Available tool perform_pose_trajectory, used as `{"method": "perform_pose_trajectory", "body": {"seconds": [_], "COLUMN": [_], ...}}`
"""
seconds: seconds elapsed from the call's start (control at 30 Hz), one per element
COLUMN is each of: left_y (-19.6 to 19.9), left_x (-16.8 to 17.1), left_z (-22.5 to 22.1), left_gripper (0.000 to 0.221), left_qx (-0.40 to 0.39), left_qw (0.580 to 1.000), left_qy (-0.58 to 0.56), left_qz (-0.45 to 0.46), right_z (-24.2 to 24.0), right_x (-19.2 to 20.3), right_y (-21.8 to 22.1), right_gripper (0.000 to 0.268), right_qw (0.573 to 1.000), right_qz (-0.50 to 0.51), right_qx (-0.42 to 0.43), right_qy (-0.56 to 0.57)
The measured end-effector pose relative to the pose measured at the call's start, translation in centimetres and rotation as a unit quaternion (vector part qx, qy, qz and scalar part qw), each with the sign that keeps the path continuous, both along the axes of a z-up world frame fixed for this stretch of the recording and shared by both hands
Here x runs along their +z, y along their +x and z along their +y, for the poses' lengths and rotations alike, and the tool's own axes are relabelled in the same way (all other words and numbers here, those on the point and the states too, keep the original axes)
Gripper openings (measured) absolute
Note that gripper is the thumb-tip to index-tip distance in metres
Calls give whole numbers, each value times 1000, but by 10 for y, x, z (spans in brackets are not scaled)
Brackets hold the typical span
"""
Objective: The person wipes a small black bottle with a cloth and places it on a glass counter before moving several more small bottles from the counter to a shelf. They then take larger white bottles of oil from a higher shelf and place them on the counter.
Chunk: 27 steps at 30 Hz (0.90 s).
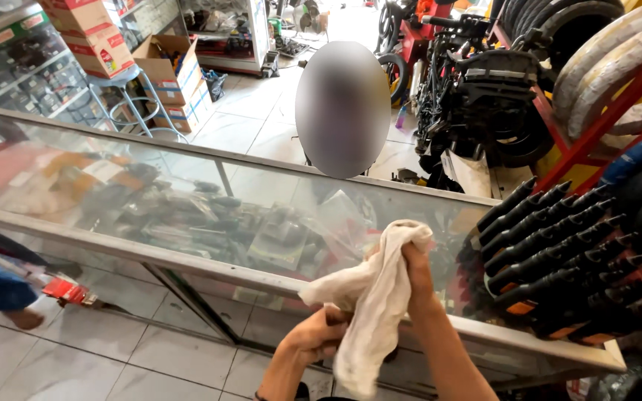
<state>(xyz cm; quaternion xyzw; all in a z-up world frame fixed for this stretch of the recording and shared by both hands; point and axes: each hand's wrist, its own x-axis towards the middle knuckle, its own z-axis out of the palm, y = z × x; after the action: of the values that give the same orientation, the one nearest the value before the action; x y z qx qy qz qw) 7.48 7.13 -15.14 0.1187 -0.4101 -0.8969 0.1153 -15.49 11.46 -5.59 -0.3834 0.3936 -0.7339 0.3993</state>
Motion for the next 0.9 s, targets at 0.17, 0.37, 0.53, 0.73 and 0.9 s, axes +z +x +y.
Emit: {"method": "perform_pose_trajectory", "body": {"seconds": [0.17, 0.37, 0.53, 0.73, 0.9], "left_y": [6, -22, -64, -82, -122], "left_x": [63, 132, 114, 99, 71], "left_z": [20, 57, 62, 46, 46], "left_gripper": [51, 54, 44, 58, 60], "left_qx": [131, 328, 297, 120, 99], "left_qw": [979, 726, 715, 903, 917], "left_qy": [-154, -596, -629, -413, -386], "left_qz": [-22, -101, -67, -1, -23], "right_z": [-3, 2, 20, 47, 61], "right_x": [32, 67, 85, 84, 62], "right_y": [2, -6, -30, -78, -108], "right_gripper": [11, 6, 7, 6, 11], "right_qw": [994, 976, 976, 988, 962], "right_qz": [52, 55, 97, 64, 209], "right_qx": [-93, -202, -184, -134, -156], "right_qy": [-25, -62, -58, -51, -84]}}
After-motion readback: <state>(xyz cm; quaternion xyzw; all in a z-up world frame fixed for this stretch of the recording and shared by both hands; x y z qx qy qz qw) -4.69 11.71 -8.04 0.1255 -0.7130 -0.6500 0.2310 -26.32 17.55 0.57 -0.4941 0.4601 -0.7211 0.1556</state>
